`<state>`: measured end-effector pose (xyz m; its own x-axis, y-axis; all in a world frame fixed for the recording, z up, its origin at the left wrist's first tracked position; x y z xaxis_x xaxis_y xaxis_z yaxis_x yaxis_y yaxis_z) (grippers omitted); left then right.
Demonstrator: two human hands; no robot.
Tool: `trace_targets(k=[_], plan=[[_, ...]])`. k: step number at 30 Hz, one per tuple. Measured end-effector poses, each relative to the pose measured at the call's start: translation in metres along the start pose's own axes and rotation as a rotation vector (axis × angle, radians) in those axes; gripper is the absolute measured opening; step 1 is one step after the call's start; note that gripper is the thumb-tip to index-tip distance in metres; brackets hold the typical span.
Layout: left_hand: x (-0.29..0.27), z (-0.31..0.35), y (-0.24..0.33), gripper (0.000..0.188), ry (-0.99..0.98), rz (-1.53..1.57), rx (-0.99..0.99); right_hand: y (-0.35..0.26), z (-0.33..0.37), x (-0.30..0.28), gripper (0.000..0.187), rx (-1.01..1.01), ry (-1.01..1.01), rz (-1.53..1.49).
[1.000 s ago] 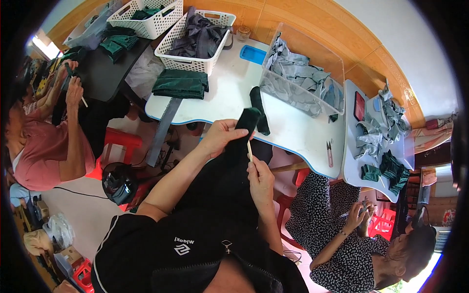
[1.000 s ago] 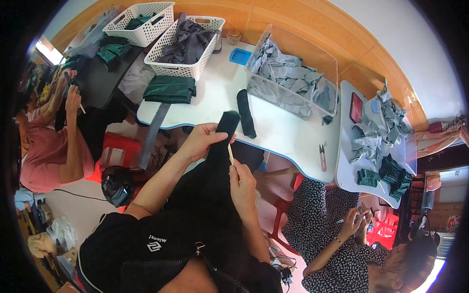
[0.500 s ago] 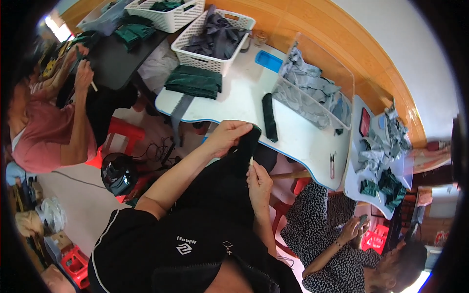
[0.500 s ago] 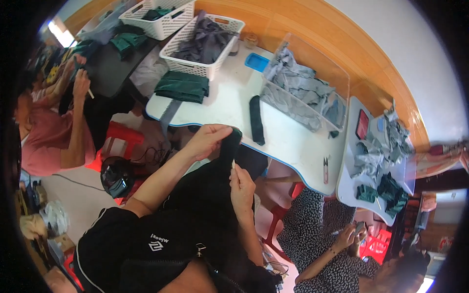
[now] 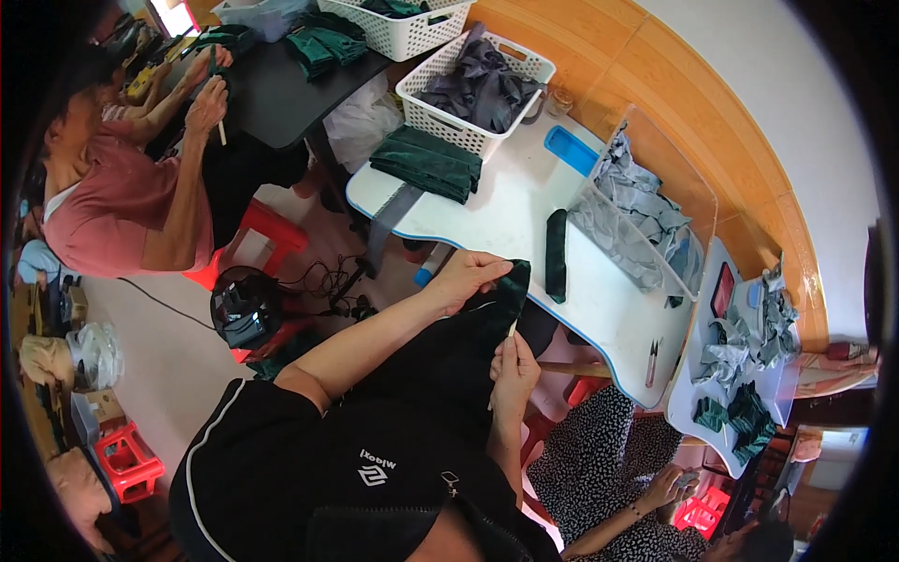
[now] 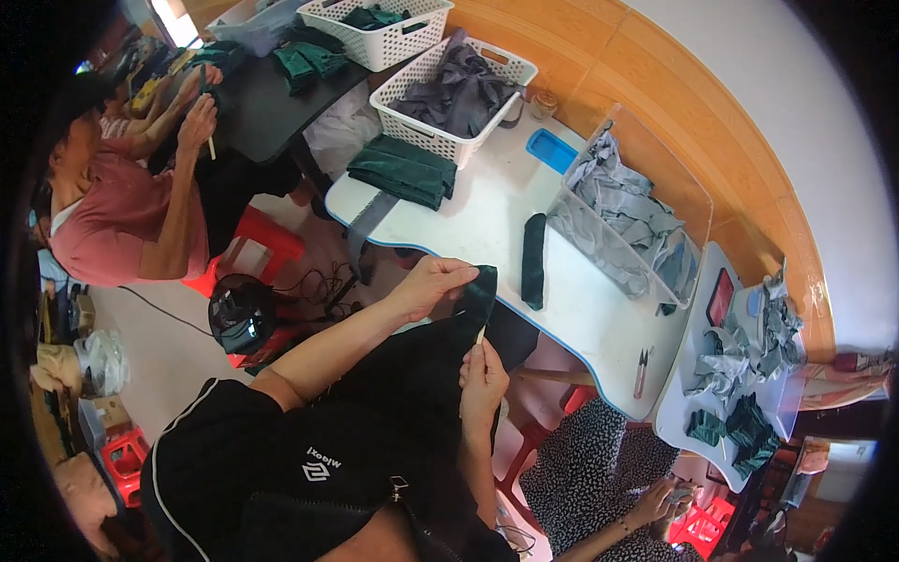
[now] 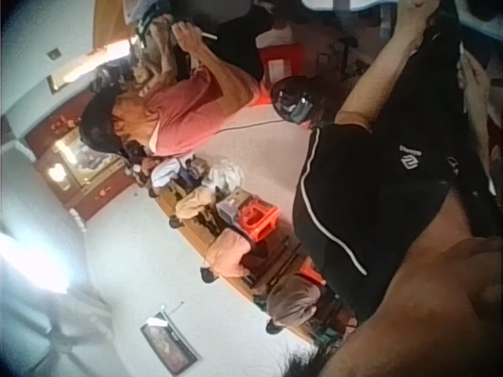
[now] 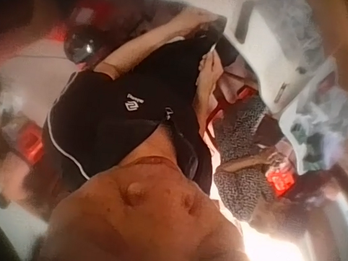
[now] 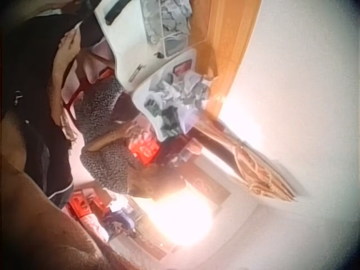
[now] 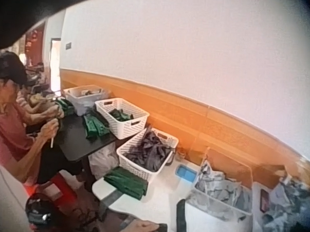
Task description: Assembling small fabric components by folding and inserting pieces using a wooden stick tool.
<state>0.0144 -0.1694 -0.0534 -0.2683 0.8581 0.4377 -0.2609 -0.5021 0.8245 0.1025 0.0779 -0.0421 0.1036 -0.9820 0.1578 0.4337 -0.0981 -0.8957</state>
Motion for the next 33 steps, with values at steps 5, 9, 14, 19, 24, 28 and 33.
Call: trace_targets(k=[5, 9, 14, 19, 24, 28, 33], plan=[[0.003, -0.009, -0.006, 0.019, -0.039, 0.084, -0.072, 0.003, -0.002, -0.007, 0.039, -0.026, 0.005, 0.001], [0.034, -0.006, 0.018, 0.019, -0.051, 0.349, -0.112, -0.008, 0.000, -0.020, 0.037, -0.040, -0.009, 0.042], [0.050, -0.012, 0.007, 0.019, -0.050, 0.248, -0.148, -0.022, 0.002, -0.037, 0.034, -0.075, -0.038, 0.042], [0.068, -0.018, 0.003, 0.018, -0.035, 0.292, -0.153, -0.031, 0.003, -0.051, 0.031, -0.093, -0.039, 0.025], [0.086, -0.018, -0.003, 0.015, -0.101, 0.258, -0.201, -0.033, -0.007, -0.058, 0.030, -0.175, -0.007, 0.073], [0.106, -0.023, -0.005, 0.015, -0.159, 0.280, -0.180, -0.046, -0.021, -0.057, 0.031, -0.142, -0.020, -0.114], [0.118, -0.042, 0.004, 0.021, -0.027, 0.278, -0.110, -0.064, -0.044, -0.059, 0.030, 0.016, -0.117, -0.294]])
Point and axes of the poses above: each hand's wrist, its own z-axis away from the middle knuckle, its own x-axis out of the palm, y = z × x, the point moved 1 cm from there along -z, towards the middle knuckle, and after that the axes turned 1 degree about -z, right-handed, at the moved point
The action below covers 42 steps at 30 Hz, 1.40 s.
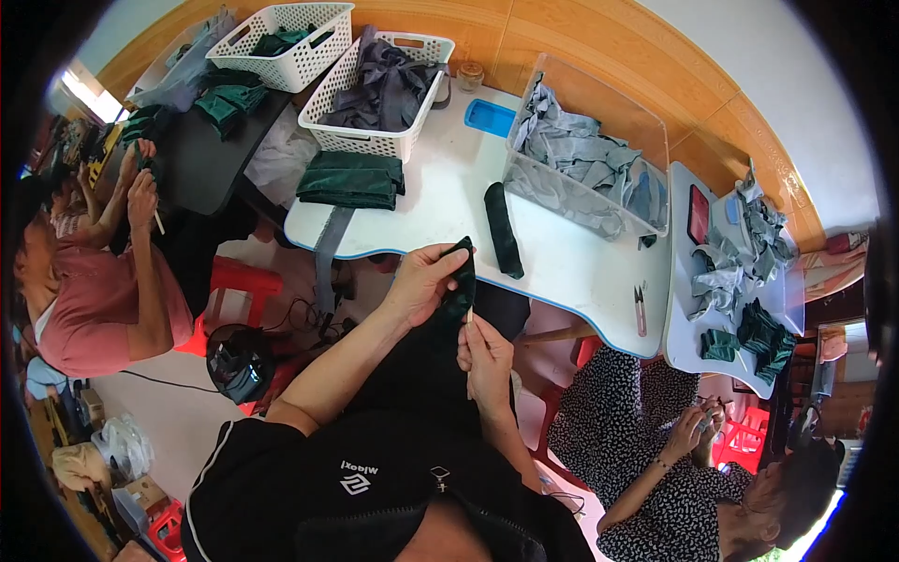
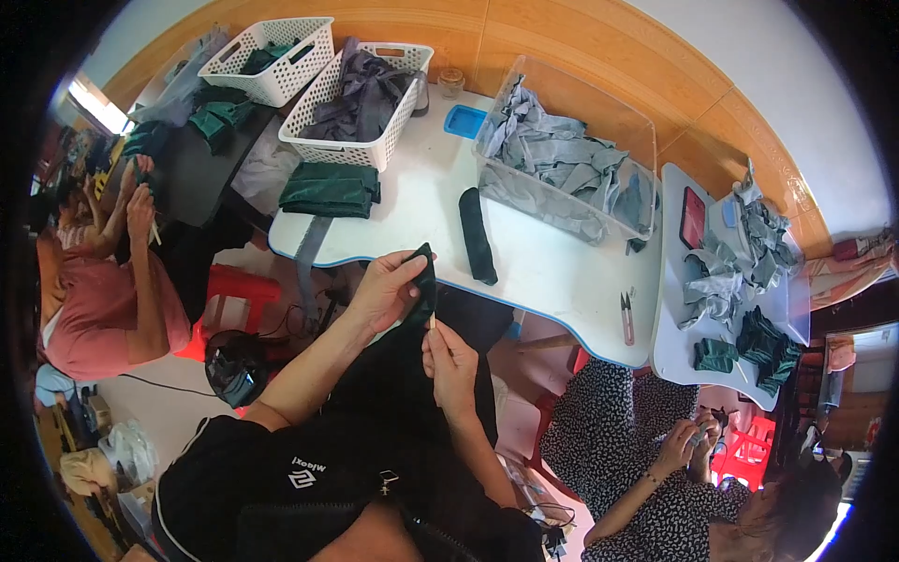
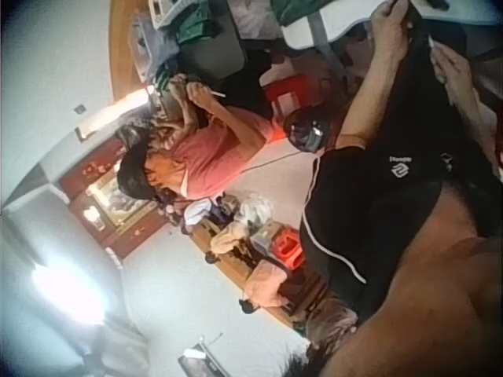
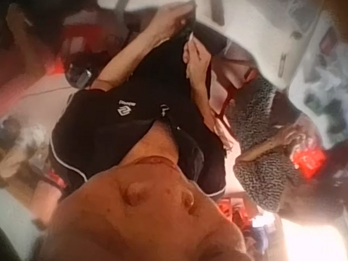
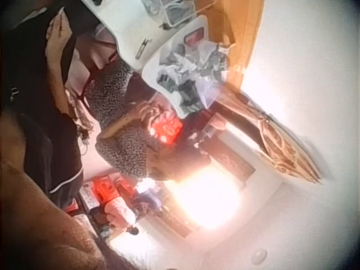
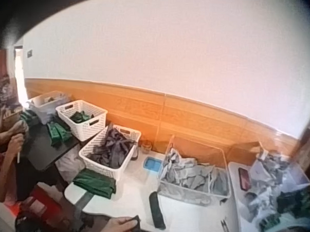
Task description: Assembling small fabric components by folding and inserting pieces using a wooden stick tool.
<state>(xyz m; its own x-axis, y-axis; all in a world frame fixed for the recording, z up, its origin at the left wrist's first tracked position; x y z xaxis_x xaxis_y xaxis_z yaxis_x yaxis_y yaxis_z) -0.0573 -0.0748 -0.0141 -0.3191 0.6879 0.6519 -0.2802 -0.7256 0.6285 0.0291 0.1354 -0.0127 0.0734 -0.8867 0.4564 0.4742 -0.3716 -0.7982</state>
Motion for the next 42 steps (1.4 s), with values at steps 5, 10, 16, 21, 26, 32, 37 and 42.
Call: trace_targets(k=[5, 10, 16, 21, 26, 32, 37, 42], plan=[[0.003, -0.022, 0.004, 0.022, 0.011, 0.055, 0.002, 0.003, -0.006, -0.009, 0.032, -0.021, -0.020, 0.076], [0.003, -0.032, -0.006, 0.022, -0.018, 0.023, -0.063, 0.005, -0.013, -0.018, 0.032, -0.035, -0.006, 0.111], [0.014, -0.028, -0.025, 0.022, -0.112, -0.193, 0.065, -0.001, -0.014, -0.012, 0.034, -0.085, 0.074, -0.007], [0.035, -0.023, -0.020, 0.023, -0.009, -0.167, 0.100, -0.008, -0.018, -0.012, 0.036, -0.027, 0.053, -0.013], [0.035, -0.030, -0.013, 0.027, 0.066, -0.118, 0.079, -0.005, -0.010, -0.013, 0.035, -0.021, 0.012, -0.004], [0.021, -0.032, -0.023, 0.028, 0.021, -0.103, 0.017, 0.004, -0.002, -0.028, 0.035, -0.034, 0.000, 0.087], [0.035, -0.015, -0.031, 0.030, -0.033, -0.267, 0.064, 0.003, 0.005, -0.022, 0.035, -0.116, 0.051, 0.143], [0.042, -0.012, -0.033, 0.027, 0.012, -0.236, 0.034, -0.006, 0.005, -0.026, 0.035, 0.038, -0.018, -0.171]])
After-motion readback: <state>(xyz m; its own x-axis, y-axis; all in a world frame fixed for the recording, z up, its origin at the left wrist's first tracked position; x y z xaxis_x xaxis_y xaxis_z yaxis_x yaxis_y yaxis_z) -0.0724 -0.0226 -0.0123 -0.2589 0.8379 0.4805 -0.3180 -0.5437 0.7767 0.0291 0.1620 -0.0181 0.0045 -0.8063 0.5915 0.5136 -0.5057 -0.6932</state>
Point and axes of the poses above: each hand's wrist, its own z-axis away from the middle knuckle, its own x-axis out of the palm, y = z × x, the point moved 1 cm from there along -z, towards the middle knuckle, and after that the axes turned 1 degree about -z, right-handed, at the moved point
